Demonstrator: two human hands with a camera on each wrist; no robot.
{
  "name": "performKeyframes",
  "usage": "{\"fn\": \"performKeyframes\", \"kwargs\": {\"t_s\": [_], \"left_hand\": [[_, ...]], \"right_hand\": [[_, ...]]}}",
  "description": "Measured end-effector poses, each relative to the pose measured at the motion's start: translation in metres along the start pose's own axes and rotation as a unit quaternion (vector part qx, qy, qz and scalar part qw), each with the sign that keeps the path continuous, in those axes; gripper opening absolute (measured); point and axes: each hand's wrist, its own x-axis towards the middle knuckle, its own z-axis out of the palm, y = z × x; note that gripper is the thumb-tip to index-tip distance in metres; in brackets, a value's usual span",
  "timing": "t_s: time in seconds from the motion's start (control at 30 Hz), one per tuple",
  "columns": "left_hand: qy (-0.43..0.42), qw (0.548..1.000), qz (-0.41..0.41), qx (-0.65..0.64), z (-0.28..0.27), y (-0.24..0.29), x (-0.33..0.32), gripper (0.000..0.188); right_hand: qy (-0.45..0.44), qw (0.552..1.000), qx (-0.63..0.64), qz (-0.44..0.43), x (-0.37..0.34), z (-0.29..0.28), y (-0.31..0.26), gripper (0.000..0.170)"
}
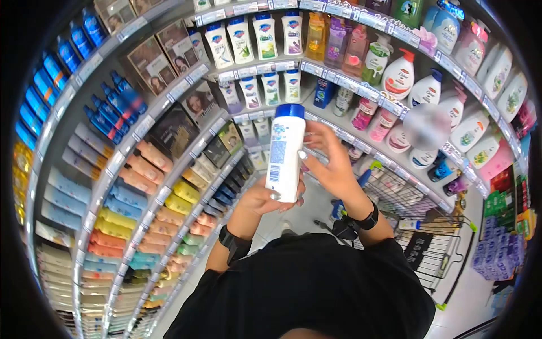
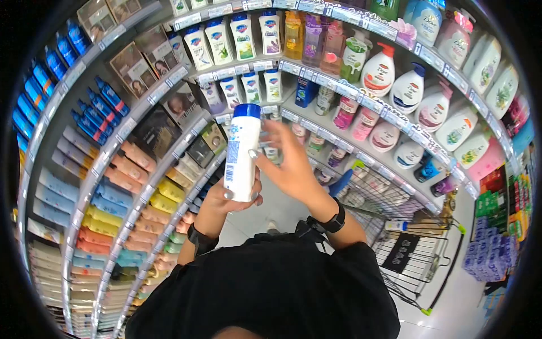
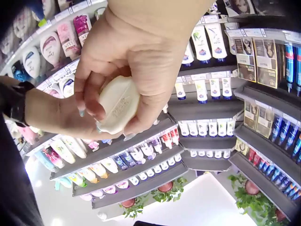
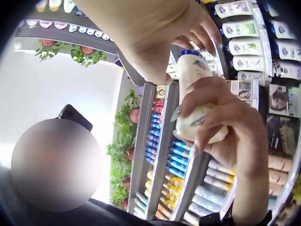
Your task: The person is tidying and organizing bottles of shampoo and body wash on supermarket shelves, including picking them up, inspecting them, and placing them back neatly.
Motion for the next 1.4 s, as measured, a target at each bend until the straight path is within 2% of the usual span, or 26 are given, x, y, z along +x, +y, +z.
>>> {"fn": "performKeyframes", "kwargs": {"t_s": [0.03,0.07,0.1,0.13,0.17,0.2,0.27,0.3,0.37,0.43,0.53,0.57,0.67,0.73,0.8,0.83,0.87,0.93,0.97,1.03,1.1,1.2,1.27,1.4], "left_hand": [[-0.009,1.000,-0.023,0.009,-0.007,0.010,0.004,0.068],[-0.020,0.999,-0.045,0.022,-0.014,0.020,0.010,0.068],[-0.004,0.998,-0.059,0.035,-0.024,0.025,0.015,0.069],[-0.028,0.996,-0.083,0.032,-0.036,0.029,0.021,0.070],[-0.012,0.989,-0.133,0.067,-0.053,0.034,0.022,0.075],[-0.034,0.988,-0.149,0.037,-0.062,0.036,0.026,0.074],[-0.062,0.987,-0.150,0.017,-0.081,0.040,0.028,0.073],[-0.070,0.987,-0.147,0.007,-0.087,0.044,0.029,0.072],[-0.060,0.990,-0.128,-0.009,-0.095,0.056,0.026,0.071],[0.008,0.993,-0.119,-0.004,-0.110,0.071,0.021,0.069],[0.108,0.990,-0.080,-0.034,-0.133,0.091,0.008,0.058],[0.141,0.986,-0.076,-0.055,-0.139,0.098,0.006,0.055],[0.228,0.964,-0.072,-0.118,-0.158,0.121,0.005,0.048],[0.284,0.942,-0.074,-0.163,-0.170,0.133,0.002,0.045],[0.191,0.953,-0.097,-0.215,-0.189,0.152,-0.001,0.048],[0.142,0.954,-0.110,-0.239,-0.196,0.163,0.001,0.050],[0.115,0.957,-0.099,-0.249,-0.201,0.173,0.003,0.053],[0.066,0.956,-0.079,-0.275,-0.190,0.193,0.009,0.061],[0.096,0.969,-0.079,-0.211,-0.202,0.194,0.007,0.069],[0.081,0.979,-0.073,-0.174,-0.195,0.206,0.011,0.073],[0.057,0.981,-0.095,-0.159,-0.199,0.210,0.014,0.076],[0.001,0.990,-0.102,-0.095,-0.219,0.214,0.023,0.074],[0.048,0.989,-0.119,-0.066,-0.224,0.217,0.029,0.067],[0.150,0.980,-0.120,0.046,-0.240,0.223,0.048,0.053]], "right_hand": [[-0.017,0.999,0.038,0.020,0.008,0.006,0.014,0.053],[-0.041,0.986,0.151,0.065,0.016,0.009,0.028,0.054],[-0.072,0.957,0.261,0.104,0.021,0.012,0.042,0.055],[-0.110,0.913,0.365,0.142,0.029,0.015,0.047,0.056],[-0.124,0.888,0.424,0.126,0.036,0.019,0.047,0.060],[-0.162,0.872,0.445,0.120,0.044,0.019,0.065,0.065],[-0.154,0.858,0.478,0.109,0.055,0.026,0.094,0.065],[-0.159,0.848,0.493,0.112,0.063,0.032,0.100,0.058],[-0.156,0.852,0.481,0.132,0.079,0.042,0.110,0.055],[-0.138,0.863,0.463,0.148,0.096,0.059,0.120,0.049],[-0.095,0.910,0.373,0.156,0.123,0.082,0.138,0.044],[-0.073,0.929,0.330,0.151,0.131,0.091,0.140,0.040],[0.026,0.939,0.292,0.182,0.146,0.123,0.165,0.038],[0.019,0.949,0.251,0.187,0.157,0.138,0.174,0.041],[0.006,0.956,0.244,0.161,0.171,0.150,0.176,0.043],[-0.037,0.946,0.271,0.177,0.178,0.152,0.175,0.048],[-0.096,0.950,0.246,0.167,0.184,0.151,0.174,0.051],[-0.165,0.939,0.241,0.182,0.197,0.154,0.161,0.050],[-0.154,0.943,0.239,0.174,0.200,0.157,0.160,0.049],[-0.128,0.949,0.238,0.163,0.203,0.164,0.161,0.046],[-0.099,0.938,0.245,0.223,0.205,0.165,0.149,0.045],[-0.051,0.938,0.233,0.250,0.204,0.166,0.154,0.040],[-0.023,0.948,0.225,0.226,0.207,0.164,0.161,0.035],[-0.029,0.922,0.203,0.328,0.218,0.142,0.171,0.042]]}}
